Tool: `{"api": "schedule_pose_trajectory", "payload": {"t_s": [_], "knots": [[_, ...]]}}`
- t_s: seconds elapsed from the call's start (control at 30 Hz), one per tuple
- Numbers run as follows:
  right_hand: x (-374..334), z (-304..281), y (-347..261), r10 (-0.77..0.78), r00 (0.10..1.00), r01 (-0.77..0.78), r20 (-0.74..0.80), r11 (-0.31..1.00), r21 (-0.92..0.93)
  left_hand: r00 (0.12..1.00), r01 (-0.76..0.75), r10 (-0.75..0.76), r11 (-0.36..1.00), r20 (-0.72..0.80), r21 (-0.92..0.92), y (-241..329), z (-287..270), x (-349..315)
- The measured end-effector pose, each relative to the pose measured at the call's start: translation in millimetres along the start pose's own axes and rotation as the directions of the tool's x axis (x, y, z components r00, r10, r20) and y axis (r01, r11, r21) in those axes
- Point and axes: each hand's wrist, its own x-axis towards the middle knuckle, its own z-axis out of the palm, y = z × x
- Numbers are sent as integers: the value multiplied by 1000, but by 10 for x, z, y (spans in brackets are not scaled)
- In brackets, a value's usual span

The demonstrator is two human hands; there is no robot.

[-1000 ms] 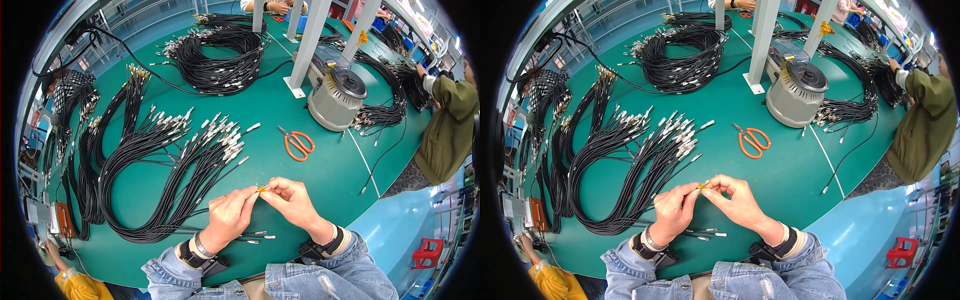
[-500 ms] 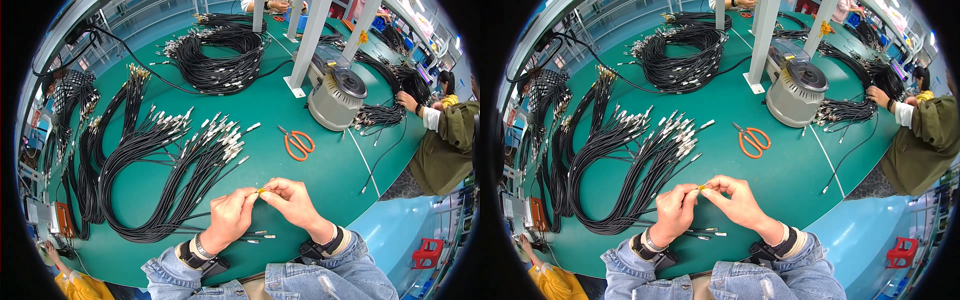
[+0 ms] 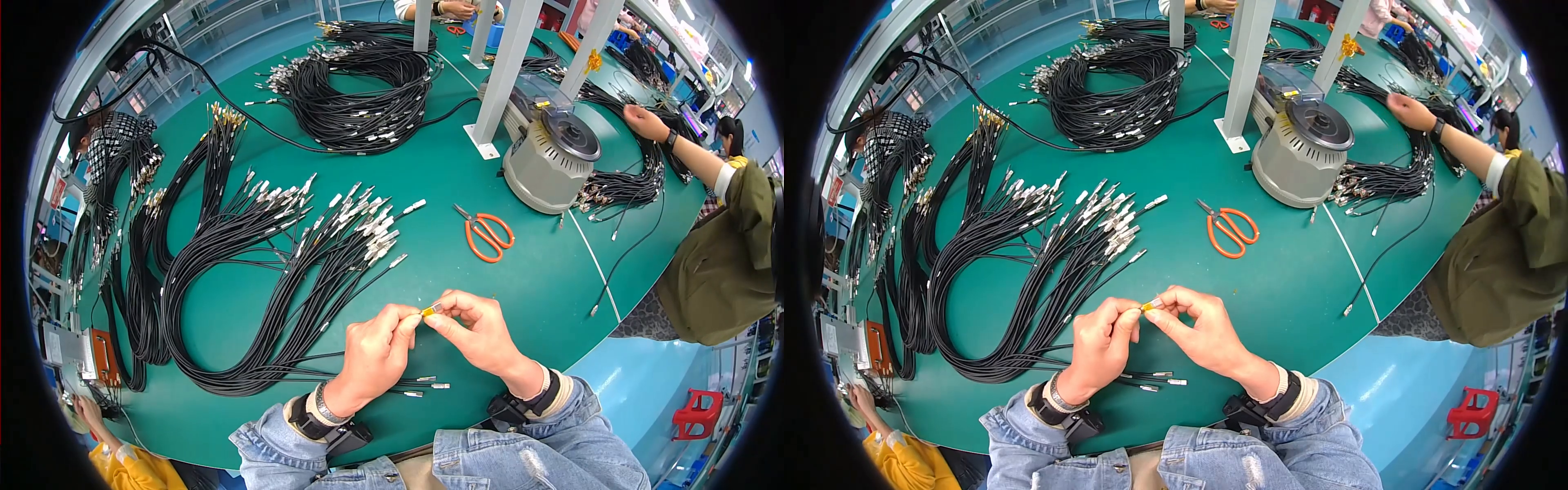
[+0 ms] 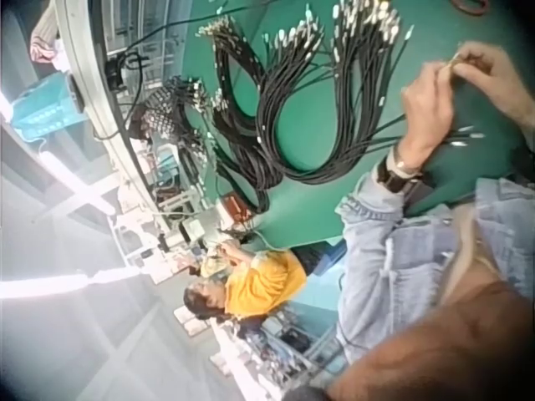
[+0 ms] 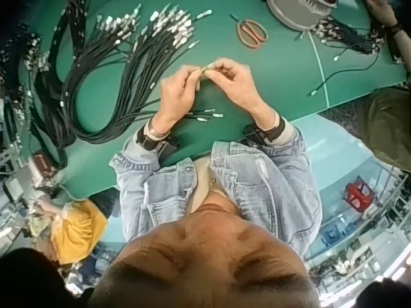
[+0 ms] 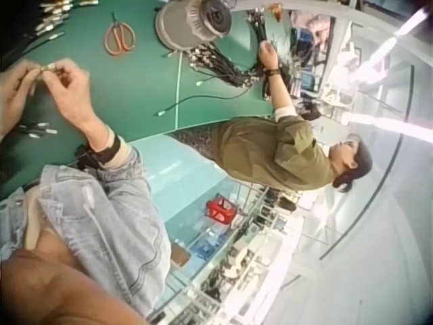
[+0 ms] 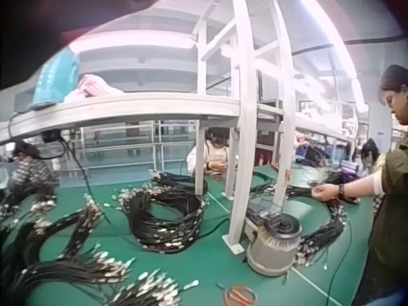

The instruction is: The person sorts bundles of black cables, moves a large coil to the side, and attaches small yellow and white components to the cable ends one by one. After assembling the pieces, the person gathers the finished cables into a large loop and moves them to a pile.

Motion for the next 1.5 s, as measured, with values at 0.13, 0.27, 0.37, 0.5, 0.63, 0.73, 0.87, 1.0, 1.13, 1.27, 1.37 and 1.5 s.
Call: {"api": "schedule_pose_trajectory", "payload": {"t_s": [0.13,0.27,0.37,0.5,0.63,0.73,0.87,1.0,1.13,1.27,1.37,1.5], "knots": [[1,-23,-6,-43,999,45,23,996,-79,996,62,-61,998,63,-9,8,-43,11],[12,-19,-18,-211,977,209,19,944,-254,996,6,-9,999,90,36,-9,-70,27],[15,-3,12,-277,961,260,-16,919,-297,993,2,-8,999,116,50,15,-90,39],[27,9,-72,-270,962,244,-43,919,-311,984,14,-7,999,180,-38,18,-117,41],[49,-42,-14,-426,898,437,106,842,-318,898,313,-177,900,402,-303,18,-225,89],[47,-57,34,-416,901,433,122,844,-317,809,512,-247,742,533,-433,-39,-270,122],[69,-85,2,-320,940,340,118,901,-270,753,622,-289,605,591,-498,-60,-302,155],[33,-4,-49,-192,981,191,18,981,24,788,582,-280,630,548,-515,-105,-246,124],[30,-76,41,-172,985,166,35,979,122,837,530,-303,653,455,-540,-51,-154,107],[29,-86,50,-212,975,203,63,971,126,934,335,-241,845,263,-416,16,-51,90],[31,-83,47,-238,970,229,56,966,123,966,231,-182,928,185,-293,19,-43,70],[28,-48,41,-235,971,229,49,967,114,986,135,-118,979,117,-155,-35,-40,16]]}}
